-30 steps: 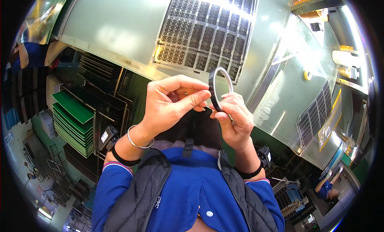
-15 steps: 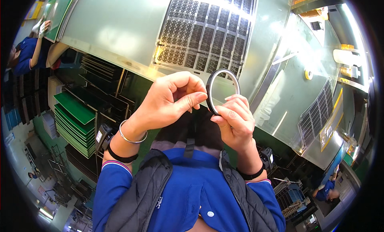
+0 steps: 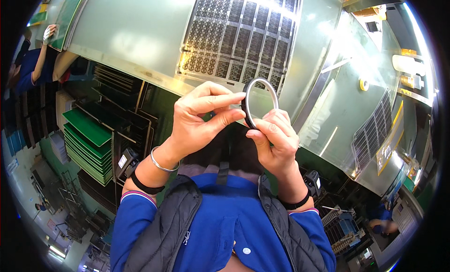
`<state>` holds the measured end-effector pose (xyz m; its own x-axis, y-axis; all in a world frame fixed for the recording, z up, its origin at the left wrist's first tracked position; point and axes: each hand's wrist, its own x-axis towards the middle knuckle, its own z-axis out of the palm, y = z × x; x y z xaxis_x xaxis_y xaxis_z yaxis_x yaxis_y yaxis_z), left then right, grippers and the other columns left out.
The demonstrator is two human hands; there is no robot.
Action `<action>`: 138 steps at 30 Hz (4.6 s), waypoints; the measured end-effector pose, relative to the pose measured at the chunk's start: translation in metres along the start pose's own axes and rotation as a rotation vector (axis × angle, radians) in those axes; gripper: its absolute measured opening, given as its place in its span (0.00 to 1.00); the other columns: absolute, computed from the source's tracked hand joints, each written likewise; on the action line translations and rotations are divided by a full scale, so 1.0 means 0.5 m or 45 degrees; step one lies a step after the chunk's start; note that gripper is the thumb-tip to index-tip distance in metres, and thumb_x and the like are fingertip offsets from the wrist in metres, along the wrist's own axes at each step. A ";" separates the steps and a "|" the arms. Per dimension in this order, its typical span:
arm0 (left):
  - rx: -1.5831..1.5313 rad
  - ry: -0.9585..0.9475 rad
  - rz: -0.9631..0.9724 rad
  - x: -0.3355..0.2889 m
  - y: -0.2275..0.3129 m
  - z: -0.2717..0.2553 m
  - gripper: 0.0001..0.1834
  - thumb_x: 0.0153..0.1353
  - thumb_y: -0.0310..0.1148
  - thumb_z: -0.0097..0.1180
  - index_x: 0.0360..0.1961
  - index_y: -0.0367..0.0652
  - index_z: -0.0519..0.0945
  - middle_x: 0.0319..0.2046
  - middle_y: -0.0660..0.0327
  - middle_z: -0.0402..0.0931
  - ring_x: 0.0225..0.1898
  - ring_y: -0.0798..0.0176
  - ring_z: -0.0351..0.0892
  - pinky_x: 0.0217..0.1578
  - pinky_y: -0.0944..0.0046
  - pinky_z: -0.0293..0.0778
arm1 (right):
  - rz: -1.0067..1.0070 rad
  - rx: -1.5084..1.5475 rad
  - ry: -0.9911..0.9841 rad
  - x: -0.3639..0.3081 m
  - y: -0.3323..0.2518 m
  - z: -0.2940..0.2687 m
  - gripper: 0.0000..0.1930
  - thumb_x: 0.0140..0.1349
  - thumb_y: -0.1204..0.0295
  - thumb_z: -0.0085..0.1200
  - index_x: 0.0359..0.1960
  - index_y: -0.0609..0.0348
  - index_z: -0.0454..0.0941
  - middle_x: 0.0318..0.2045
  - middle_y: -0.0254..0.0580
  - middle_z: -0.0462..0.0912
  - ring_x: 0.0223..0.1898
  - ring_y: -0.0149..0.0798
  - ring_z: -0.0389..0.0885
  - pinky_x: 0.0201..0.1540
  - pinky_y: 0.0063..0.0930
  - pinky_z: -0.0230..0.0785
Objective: Inspecting solar cell grids on a light table, applying tape, and using a magnifying glass to check details.
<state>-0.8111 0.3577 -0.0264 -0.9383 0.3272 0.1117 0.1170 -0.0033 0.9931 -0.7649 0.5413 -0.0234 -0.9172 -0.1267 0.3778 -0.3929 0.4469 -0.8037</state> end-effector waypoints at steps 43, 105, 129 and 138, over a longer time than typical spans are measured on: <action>1.121 0.771 -0.251 -0.027 -0.166 -0.104 0.07 0.49 0.31 0.69 0.30 0.43 0.85 0.40 0.63 0.72 0.47 0.62 0.67 0.51 0.62 0.62 | 0.260 -1.273 0.006 -0.039 0.112 -0.076 0.14 0.44 0.73 0.70 0.14 0.52 0.73 0.13 0.30 0.67 0.19 0.34 0.66 0.30 0.26 0.56; 1.434 0.465 0.107 -0.059 -0.185 -0.104 0.21 0.62 0.29 0.52 0.56 0.35 0.69 0.60 0.49 0.65 0.61 0.51 0.64 0.61 0.52 0.52 | 0.125 -1.480 -0.085 -0.042 0.118 -0.058 0.18 0.45 0.70 0.67 0.11 0.48 0.65 0.16 0.30 0.65 0.22 0.35 0.68 0.29 0.29 0.55; 1.240 -0.426 0.174 -0.009 -0.133 0.207 0.39 0.57 0.47 0.57 0.63 0.32 0.63 0.65 0.47 0.57 0.69 0.49 0.53 0.67 0.49 0.47 | 0.330 -0.717 0.136 -0.041 0.105 -0.117 0.11 0.45 0.70 0.67 0.15 0.52 0.74 0.16 0.33 0.71 0.22 0.37 0.72 0.28 0.33 0.61; 0.425 -0.280 -0.044 0.075 -0.119 0.144 0.06 0.55 0.22 0.61 0.35 0.38 0.83 0.30 0.58 0.82 0.30 0.66 0.79 0.32 0.69 0.75 | 0.678 -0.593 0.547 0.061 0.233 -0.195 0.10 0.60 0.65 0.58 0.37 0.59 0.79 0.30 0.42 0.81 0.30 0.44 0.78 0.43 0.34 0.68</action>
<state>-0.8297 0.4383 -0.0840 -0.8558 0.5163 0.0322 0.2197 0.3064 0.9262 -0.8323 0.6759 -0.0607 -0.8299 0.5131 0.2188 0.2418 0.6844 -0.6878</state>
